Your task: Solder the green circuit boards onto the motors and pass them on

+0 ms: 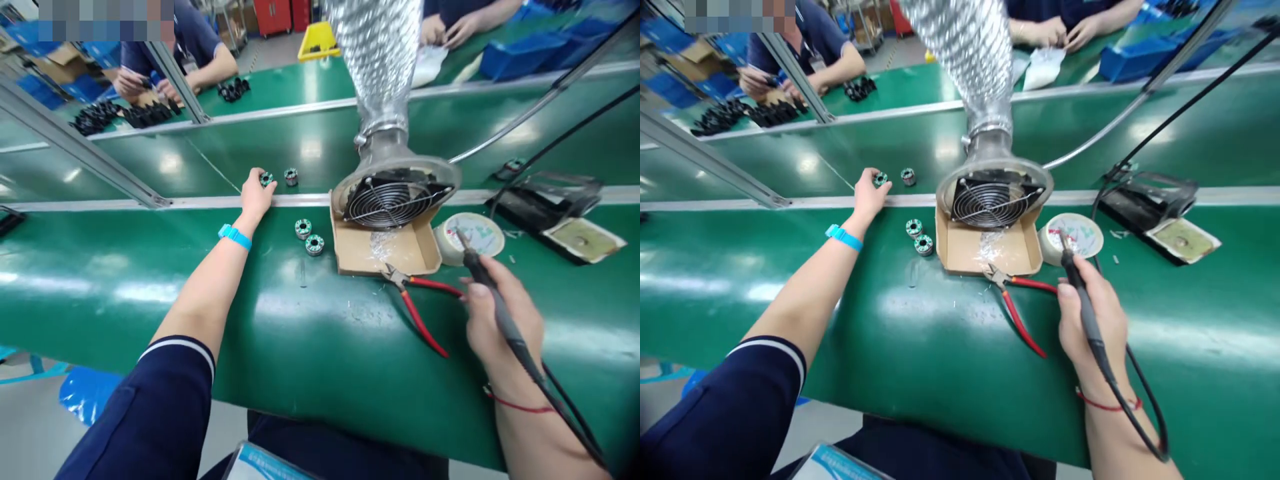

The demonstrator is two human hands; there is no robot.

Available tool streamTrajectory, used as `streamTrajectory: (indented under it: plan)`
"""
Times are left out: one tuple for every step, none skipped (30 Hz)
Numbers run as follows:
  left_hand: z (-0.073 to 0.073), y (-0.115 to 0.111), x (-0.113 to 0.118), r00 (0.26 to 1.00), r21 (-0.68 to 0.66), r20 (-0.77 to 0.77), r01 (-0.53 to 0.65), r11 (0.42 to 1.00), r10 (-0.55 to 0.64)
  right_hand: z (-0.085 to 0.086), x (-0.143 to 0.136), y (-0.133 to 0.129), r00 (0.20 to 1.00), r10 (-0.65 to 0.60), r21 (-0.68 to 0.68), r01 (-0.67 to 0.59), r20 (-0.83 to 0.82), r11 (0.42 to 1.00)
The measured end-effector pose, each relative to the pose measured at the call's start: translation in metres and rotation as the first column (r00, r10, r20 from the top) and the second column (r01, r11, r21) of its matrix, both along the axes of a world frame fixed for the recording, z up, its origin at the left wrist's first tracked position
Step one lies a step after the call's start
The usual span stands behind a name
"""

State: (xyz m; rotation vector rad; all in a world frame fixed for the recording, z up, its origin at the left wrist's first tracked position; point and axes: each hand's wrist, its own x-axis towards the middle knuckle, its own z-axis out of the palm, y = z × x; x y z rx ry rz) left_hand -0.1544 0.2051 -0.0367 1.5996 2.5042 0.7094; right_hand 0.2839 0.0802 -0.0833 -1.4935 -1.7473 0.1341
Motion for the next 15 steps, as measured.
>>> streamTrajectory:
  plan:
    - [0.0, 0.007, -0.005, 0.999, -0.035, -0.005, -0.034, 0.999, 0.034, 0.001, 0.001, 0.001, 1.0, 0.011, 0.012, -0.011, 0.012, 1.0]
    - [0.001, 0.012, -0.007, 0.999, -0.053, -0.011, -0.052, 0.997, 0.051, 0.002, 0.001, 0.002, 1.0, 0.018, 0.023, -0.018, 0.022, 1.0]
    - [0.002, 0.015, -0.009, 0.998, -0.053, -0.021, -0.057, 0.997, 0.056, 0.004, 0.0, 0.003, 0.999, 0.022, 0.036, -0.023, 0.031, 0.999]
    - [0.004, 0.017, -0.009, 0.998, -0.05, -0.037, -0.056, 0.997, 0.054, 0.006, -0.001, 0.003, 0.999, 0.029, 0.045, -0.03, 0.037, 0.999]
    - [0.006, 0.019, -0.008, 0.997, -0.043, -0.057, -0.047, 0.998, 0.045, 0.008, -0.003, 0.003, 0.999, 0.034, 0.05, -0.036, 0.04, 0.998]
    - [0.008, 0.022, -0.005, 0.997, -0.036, -0.078, -0.03, 0.999, 0.027, 0.01, -0.004, 0.003, 0.999, 0.037, 0.044, -0.039, 0.04, 0.998]
    - [0.01, 0.025, -0.003, 0.995, -0.038, -0.096, -0.008, 0.999, 0.004, 0.011, -0.006, 0.002, 0.999, 0.039, 0.028, -0.04, 0.037, 0.999]
    - [0.011, 0.03, 0.001, 0.994, -0.052, -0.107, 0.014, 0.999, -0.02, 0.012, -0.007, 0.001, 0.999, 0.041, 0.006, -0.041, 0.031, 0.999]
    - [0.013, 0.035, 0.004, 0.993, -0.079, -0.111, 0.034, 0.996, -0.042, 0.013, -0.008, 0.001, 0.999, 0.043, -0.017, -0.043, 0.023, 0.999]
    - [0.014, 0.04, 0.007, 0.992, -0.114, -0.107, 0.049, 0.992, -0.061, 0.014, -0.009, 0.0, 0.999, 0.046, -0.037, -0.046, 0.012, 0.998]
    - [0.015, 0.045, 0.01, 0.992, -0.149, -0.099, 0.061, 0.987, -0.076, 0.014, -0.009, 0.0, 0.999, 0.05, -0.052, -0.05, 0.001, 0.997]
    - [0.016, 0.049, 0.012, 0.992, -0.18, -0.09, 0.073, 0.981, -0.09, 0.014, -0.008, 0.0, 0.998, 0.055, -0.06, -0.055, -0.011, 0.997]
    - [0.018, 0.051, 0.014, 0.991, -0.201, -0.08, 0.087, 0.976, -0.105, 0.014, -0.008, 0.0, 0.998, 0.057, -0.062, -0.058, -0.024, 0.996]
    - [0.019, 0.05, 0.015, 0.99, -0.21, -0.07, 0.104, 0.972, -0.121, 0.014, -0.007, 0.0, 0.998, 0.058, -0.064, -0.061, -0.034, 0.996]
    - [0.02, 0.047, 0.015, 0.988, -0.208, -0.059, 0.126, 0.97, -0.141, 0.013, -0.007, 0.0, 0.997, 0.058, -0.066, -0.061, -0.044, 0.996]
